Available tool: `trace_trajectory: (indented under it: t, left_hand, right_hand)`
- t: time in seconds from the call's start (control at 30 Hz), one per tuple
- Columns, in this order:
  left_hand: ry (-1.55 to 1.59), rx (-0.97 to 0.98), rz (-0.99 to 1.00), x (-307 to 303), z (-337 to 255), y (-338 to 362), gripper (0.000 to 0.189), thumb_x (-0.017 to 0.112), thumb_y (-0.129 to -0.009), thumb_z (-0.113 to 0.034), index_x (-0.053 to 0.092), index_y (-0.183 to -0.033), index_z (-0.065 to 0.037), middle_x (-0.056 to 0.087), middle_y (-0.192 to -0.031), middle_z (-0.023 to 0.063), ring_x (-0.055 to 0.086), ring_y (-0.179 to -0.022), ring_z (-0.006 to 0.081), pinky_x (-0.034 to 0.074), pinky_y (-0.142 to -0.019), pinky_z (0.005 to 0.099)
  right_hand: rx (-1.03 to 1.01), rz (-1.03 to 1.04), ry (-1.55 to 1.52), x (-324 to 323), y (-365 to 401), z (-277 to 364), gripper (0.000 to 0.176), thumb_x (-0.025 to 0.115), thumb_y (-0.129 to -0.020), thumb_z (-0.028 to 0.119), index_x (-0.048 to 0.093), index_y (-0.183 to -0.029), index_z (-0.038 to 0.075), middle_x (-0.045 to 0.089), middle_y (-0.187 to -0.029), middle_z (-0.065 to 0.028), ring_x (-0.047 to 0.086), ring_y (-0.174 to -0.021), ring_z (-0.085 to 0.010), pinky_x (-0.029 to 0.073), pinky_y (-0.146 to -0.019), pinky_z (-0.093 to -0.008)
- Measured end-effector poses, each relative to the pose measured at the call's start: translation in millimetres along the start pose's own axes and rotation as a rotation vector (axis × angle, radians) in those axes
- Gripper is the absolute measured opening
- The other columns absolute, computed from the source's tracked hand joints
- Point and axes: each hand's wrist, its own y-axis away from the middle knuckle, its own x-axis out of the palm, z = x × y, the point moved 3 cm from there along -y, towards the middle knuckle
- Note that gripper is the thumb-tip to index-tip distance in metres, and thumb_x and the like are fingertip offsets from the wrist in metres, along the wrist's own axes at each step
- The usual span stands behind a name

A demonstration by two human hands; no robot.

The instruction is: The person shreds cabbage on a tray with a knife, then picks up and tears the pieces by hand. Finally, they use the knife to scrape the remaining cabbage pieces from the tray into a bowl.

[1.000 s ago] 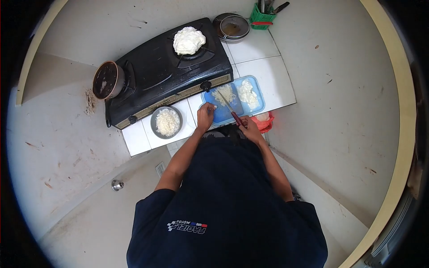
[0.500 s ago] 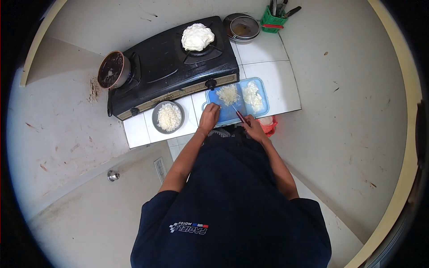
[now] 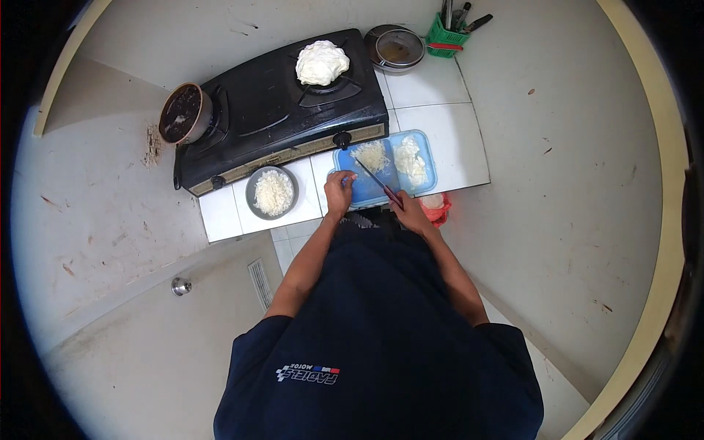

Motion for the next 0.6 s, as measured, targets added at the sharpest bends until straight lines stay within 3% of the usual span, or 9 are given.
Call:
trace_trajectory:
  t: [0.03,0.1,0.23,0.3,0.6]
  left_hand:
    - [-0.004,0.003,-0.033,1,2,0,0.008,0.073,-0.088,-0.008,0.073,-0.092,-0.001,0.07,-0.086,0.0144,0.066,-0.078,0.0301,0.052,-0.073,0.038]
    - [-0.009,0.009,-0.063,2,4,-1,0.008,0.074,-0.087,-0.007,0.073,-0.092,-0.001,0.069,-0.083,0.0139,0.065,-0.075,0.0278,0.051,-0.071,0.0367]
    - [0.082,-0.091,-0.08,8,9,0,0.009,0.075,-0.085,-0.004,0.072,-0.092,0.0,0.067,-0.081,0.0128,0.064,-0.072,0.0221,0.051,-0.069,0.0331]
    - [0.117,-0.086,-0.115,9,8,-1,0.009,0.076,-0.085,-0.003,0.072,-0.092,0.001,0.066,-0.08,0.0125,0.064,-0.072,0.0209,0.051,-0.068,0.0321]
    - [0.051,-0.082,-0.086,5,4,0,0.005,0.073,-0.086,0.0,0.072,-0.09,0.002,0.067,-0.082,0.0133,0.066,-0.07,0.0206,0.053,-0.067,0.0318]
  right_hand:
    - [0.002,-0.002,-0.002,1,0,0,0.027,0.056,-0.102,0.025,0.053,-0.11,0.0,0.064,-0.086,-0.0202,0.065,-0.08,-0.0316,0.049,-0.073,-0.0416]
    - [-0.026,0.001,0.044,4,0,0,0.033,0.053,-0.104,0.031,0.053,-0.111,-0.001,0.064,-0.088,-0.0264,0.065,-0.085,-0.0417,0.049,-0.075,-0.0463]
    - [-0.076,0.01,0.105,10,2,-1,0.036,0.052,-0.104,0.033,0.053,-0.112,-0.002,0.065,-0.092,-0.0294,0.063,-0.091,-0.047,0.048,-0.078,-0.0514]
    - [-0.144,0.008,0.138,13,3,-1,0.039,0.051,-0.103,0.033,0.052,-0.113,-0.005,0.065,-0.093,-0.0335,0.063,-0.089,-0.0517,0.048,-0.079,-0.0595]
    - [-0.126,0.08,0.199,19,2,1,0.043,0.049,-0.104,0.035,0.049,-0.115,-0.006,0.065,-0.089,-0.0346,0.064,-0.087,-0.0528,0.048,-0.078,-0.0605]
